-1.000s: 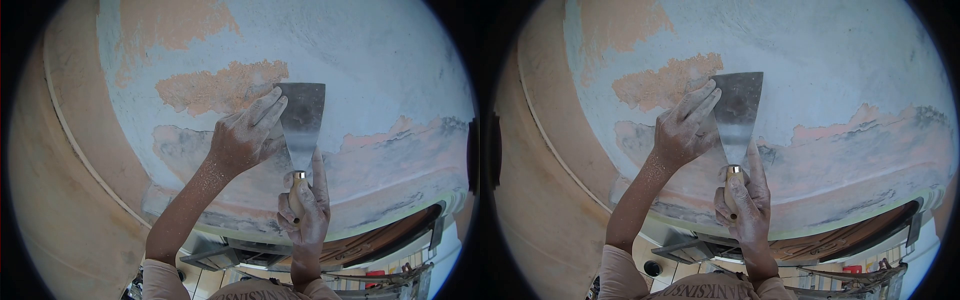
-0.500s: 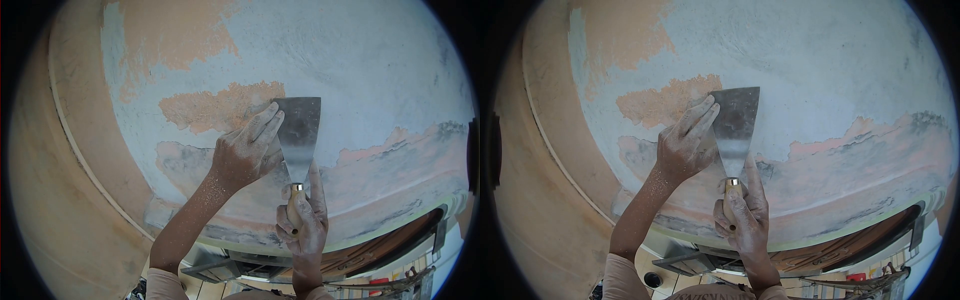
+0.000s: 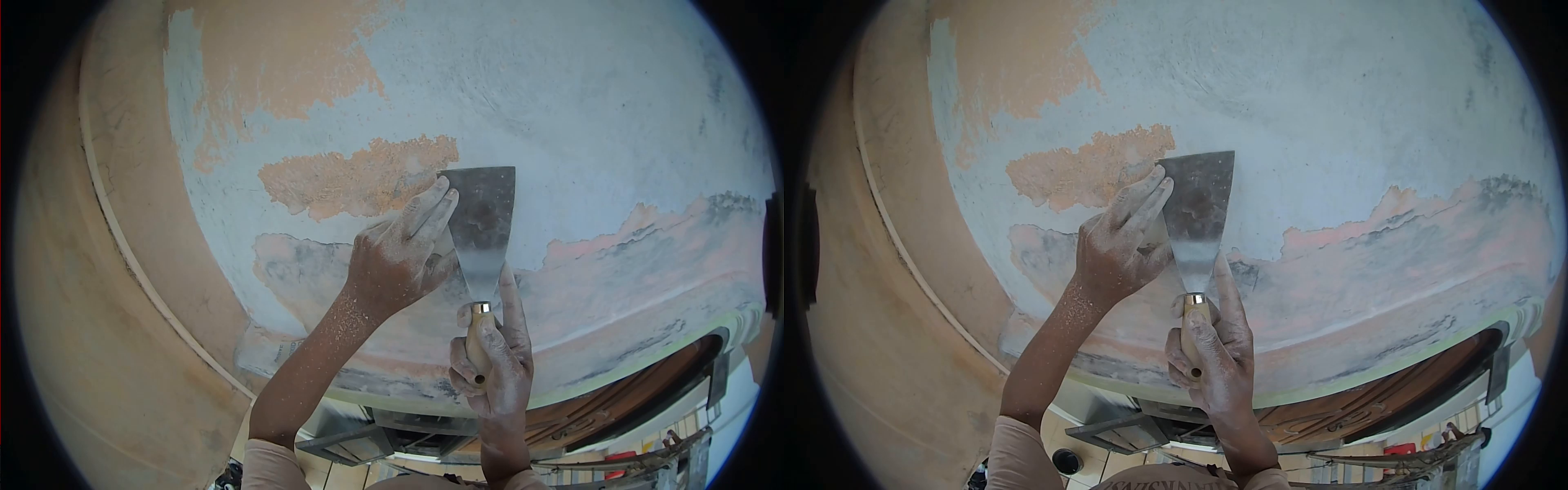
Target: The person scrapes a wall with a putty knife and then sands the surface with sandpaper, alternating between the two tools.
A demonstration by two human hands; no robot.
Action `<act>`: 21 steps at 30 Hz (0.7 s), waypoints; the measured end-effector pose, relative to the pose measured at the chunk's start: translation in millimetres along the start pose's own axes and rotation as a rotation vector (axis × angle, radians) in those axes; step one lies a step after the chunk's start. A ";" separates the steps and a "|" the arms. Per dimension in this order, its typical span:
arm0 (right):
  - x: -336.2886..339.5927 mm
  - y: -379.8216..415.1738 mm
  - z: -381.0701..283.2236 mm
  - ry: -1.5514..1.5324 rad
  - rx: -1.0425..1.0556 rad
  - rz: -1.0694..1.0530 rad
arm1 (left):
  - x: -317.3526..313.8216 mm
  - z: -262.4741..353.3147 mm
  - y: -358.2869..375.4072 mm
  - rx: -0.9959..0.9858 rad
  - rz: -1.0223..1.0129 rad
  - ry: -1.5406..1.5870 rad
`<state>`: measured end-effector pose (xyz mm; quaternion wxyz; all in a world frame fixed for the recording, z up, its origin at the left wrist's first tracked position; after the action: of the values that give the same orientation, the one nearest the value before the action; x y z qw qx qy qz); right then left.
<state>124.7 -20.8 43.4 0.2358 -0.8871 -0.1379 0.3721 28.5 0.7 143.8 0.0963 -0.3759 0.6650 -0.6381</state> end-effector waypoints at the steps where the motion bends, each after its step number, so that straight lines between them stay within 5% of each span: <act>1: 0.5 1.7 0.8 -0.016 -0.005 -0.002 | -0.1 1.0 1.1 -0.002 0.001 0.004; 21: -6.4 -6.5 2.4 -0.046 0.012 -0.012 | 4.5 -3.9 -11.6 0.014 -0.024 -0.014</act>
<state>118.1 -17.2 49.2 0.2404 -0.8760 -0.1464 0.3918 27.4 2.0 156.7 0.0958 -0.3878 0.6551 -0.6413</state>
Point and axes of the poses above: each hand's wrist, its own y-axis away from the middle knuckle, its own x-axis out of the back of the hand, z = x × y, the point moved 10 cm from there along -y, towards the middle knuckle, and after that the axes turned 4 degrees about y, right-handed, at the moved point
